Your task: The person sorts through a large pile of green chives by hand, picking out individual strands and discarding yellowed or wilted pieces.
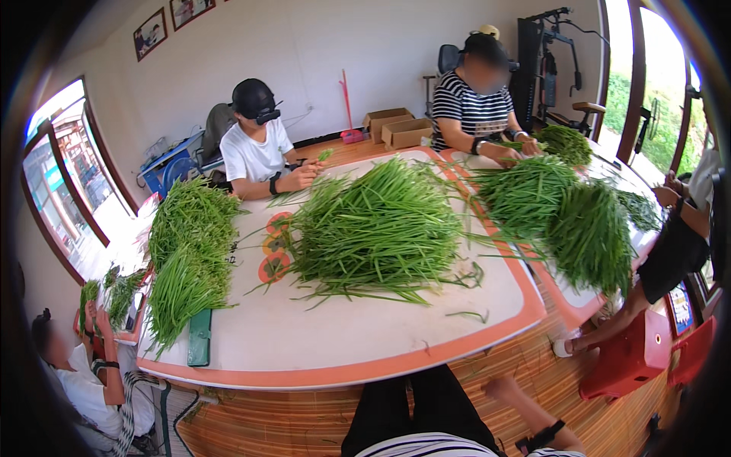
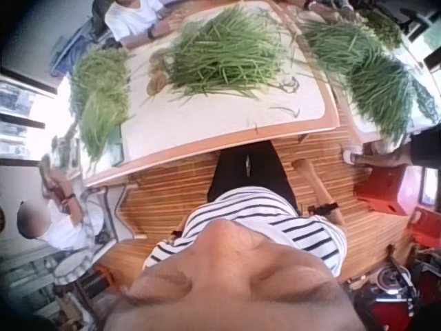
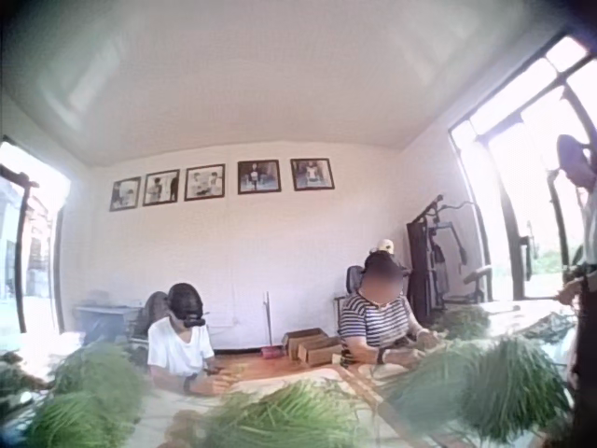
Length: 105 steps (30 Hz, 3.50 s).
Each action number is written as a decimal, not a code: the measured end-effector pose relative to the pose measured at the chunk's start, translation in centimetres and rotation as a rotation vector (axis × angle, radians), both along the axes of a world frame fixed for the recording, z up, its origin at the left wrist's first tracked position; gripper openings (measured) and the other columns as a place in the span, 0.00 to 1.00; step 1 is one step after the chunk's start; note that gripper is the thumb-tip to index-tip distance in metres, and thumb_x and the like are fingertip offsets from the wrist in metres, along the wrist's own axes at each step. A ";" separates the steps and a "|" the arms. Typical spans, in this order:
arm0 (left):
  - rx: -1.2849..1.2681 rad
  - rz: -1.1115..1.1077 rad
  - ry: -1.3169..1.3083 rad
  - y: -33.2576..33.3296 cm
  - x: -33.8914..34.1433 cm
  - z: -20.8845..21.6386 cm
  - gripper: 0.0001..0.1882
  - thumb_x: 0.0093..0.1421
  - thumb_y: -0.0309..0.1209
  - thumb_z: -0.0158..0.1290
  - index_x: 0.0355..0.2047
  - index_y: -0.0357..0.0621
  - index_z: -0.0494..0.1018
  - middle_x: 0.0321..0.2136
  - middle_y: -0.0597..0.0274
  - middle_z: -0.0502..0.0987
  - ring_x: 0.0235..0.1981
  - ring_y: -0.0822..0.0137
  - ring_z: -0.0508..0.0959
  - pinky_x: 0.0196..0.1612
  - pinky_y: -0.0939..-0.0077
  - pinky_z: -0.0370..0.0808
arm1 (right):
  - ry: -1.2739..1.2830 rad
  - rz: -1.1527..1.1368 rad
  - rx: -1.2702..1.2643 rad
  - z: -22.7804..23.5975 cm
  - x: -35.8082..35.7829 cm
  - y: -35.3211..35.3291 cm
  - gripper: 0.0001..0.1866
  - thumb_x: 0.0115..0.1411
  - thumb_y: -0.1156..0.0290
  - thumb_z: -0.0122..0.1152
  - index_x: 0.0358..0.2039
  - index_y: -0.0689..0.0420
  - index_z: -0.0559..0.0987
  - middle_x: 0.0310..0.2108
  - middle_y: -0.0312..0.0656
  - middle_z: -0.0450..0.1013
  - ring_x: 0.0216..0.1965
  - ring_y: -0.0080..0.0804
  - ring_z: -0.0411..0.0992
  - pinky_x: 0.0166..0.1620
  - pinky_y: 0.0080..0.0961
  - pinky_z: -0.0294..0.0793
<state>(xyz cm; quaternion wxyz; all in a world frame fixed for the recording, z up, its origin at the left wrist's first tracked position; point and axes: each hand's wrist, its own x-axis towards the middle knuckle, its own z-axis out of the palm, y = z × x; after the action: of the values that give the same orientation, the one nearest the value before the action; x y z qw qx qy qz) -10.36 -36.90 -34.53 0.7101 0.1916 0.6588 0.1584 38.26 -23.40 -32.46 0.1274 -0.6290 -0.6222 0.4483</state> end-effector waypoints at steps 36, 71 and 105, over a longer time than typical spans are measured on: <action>-0.162 -0.317 -0.026 6.4 0.9 -7.2 0.26 0.63 0.46 0.38 0.55 0.41 0.61 0.44 0.58 0.72 0.43 0.70 0.71 0.46 0.73 0.68 | -0.024 0.214 -0.473 -26.4 2.7 -2.5 0.19 0.55 0.54 0.50 0.37 0.56 0.76 0.32 0.48 0.74 0.36 0.47 0.71 0.41 0.36 0.69; 1.289 -0.734 0.257 33.9 11.2 40.1 0.22 0.60 0.42 0.48 0.48 0.39 0.67 0.33 0.63 0.75 0.38 0.73 0.74 0.42 0.80 0.71 | -0.034 0.382 0.841 27.2 -12.0 32.4 0.12 0.44 0.63 0.59 0.28 0.56 0.80 0.27 0.43 0.76 0.30 0.41 0.73 0.37 0.34 0.72; 1.936 -0.473 0.571 39.6 13.1 30.9 0.11 0.57 0.29 0.49 0.37 0.36 0.72 0.23 0.58 0.73 0.22 0.63 0.70 0.29 0.74 0.68 | 0.274 0.344 0.653 31.1 -15.6 28.5 0.10 0.50 0.66 0.61 0.27 0.60 0.78 0.19 0.40 0.73 0.19 0.24 0.68 0.24 0.22 0.67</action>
<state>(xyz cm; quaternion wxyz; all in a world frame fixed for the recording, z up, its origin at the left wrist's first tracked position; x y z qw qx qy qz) 2.76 2.70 -3.68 0.0824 0.8351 0.3388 0.4254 22.63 5.12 -1.34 0.3258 -0.3761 -0.8056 0.3215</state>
